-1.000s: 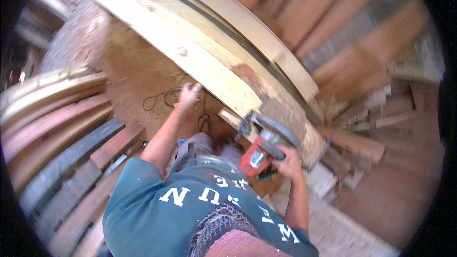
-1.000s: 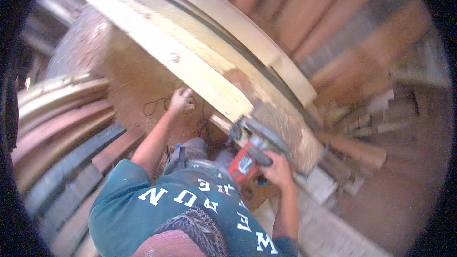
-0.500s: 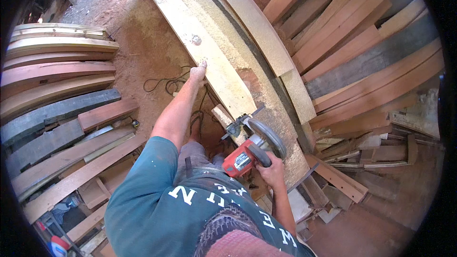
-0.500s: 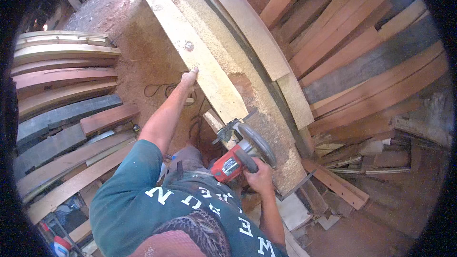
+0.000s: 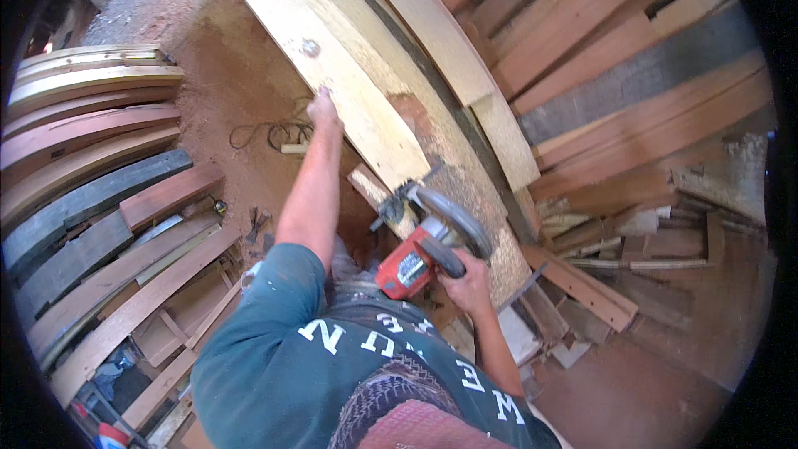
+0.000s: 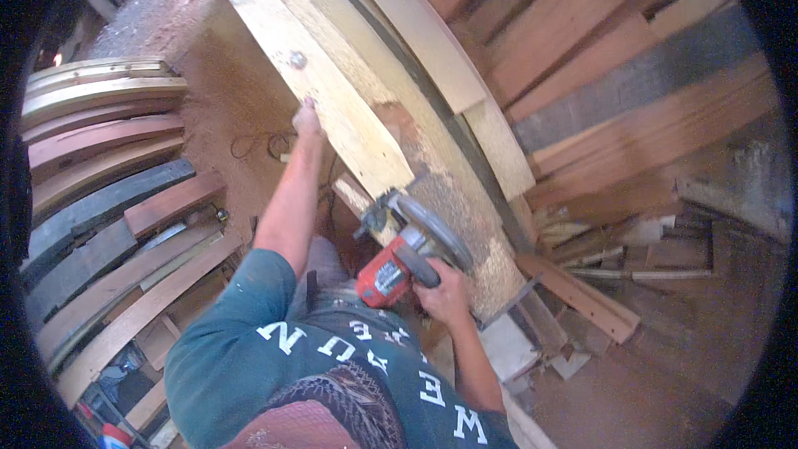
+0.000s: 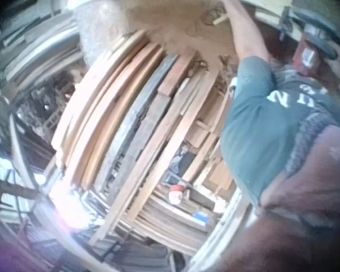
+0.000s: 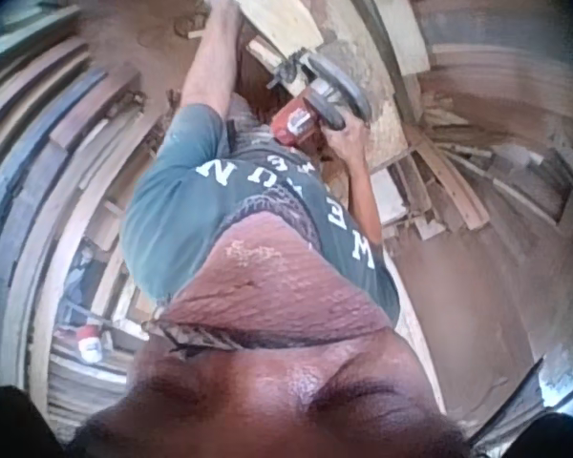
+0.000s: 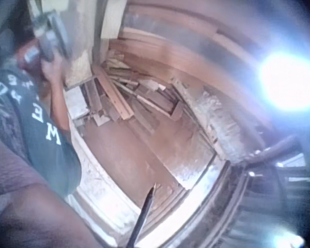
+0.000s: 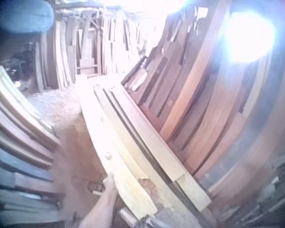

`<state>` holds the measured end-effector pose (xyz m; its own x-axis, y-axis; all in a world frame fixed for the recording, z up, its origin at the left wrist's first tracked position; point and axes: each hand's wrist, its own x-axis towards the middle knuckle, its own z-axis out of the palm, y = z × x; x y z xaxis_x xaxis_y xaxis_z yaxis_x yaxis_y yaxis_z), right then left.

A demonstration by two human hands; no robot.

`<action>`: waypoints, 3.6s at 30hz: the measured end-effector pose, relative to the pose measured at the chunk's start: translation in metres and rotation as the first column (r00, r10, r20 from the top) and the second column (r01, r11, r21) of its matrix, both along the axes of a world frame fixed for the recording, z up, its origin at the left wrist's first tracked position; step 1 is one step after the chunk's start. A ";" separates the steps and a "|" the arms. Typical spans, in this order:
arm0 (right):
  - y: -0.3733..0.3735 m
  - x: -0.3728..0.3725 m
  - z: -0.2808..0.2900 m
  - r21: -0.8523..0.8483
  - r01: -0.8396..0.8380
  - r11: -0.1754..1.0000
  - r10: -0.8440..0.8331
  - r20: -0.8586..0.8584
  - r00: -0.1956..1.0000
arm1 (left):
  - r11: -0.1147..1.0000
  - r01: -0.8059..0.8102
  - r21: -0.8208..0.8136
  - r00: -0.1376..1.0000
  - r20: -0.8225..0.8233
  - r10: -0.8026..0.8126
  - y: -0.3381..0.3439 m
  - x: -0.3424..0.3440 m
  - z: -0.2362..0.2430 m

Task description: The person uses a circular saw to cut a wooden plank on a workbench and then sorts the cut pieces into a lumber stack.

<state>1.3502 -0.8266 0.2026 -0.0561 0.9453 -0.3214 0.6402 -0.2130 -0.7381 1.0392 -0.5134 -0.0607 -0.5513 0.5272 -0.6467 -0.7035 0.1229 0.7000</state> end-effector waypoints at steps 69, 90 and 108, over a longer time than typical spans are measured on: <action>0.099 -0.120 -0.043 0.053 -0.018 0.998 0.026 -0.163 0.986 | 0.158 0.797 -0.582 0.006 -0.255 -0.967 -0.148 -0.103 0.090; 0.139 -0.161 -0.040 0.102 -0.001 0.995 0.017 -0.162 0.987 | 0.429 0.705 -0.565 0.274 -0.341 -0.899 -0.134 -0.104 0.055; 0.151 -0.172 -0.041 0.103 -0.044 0.994 0.056 -0.123 0.991 | 0.569 0.669 -0.479 0.385 -0.431 -0.816 -0.132 -0.115 0.052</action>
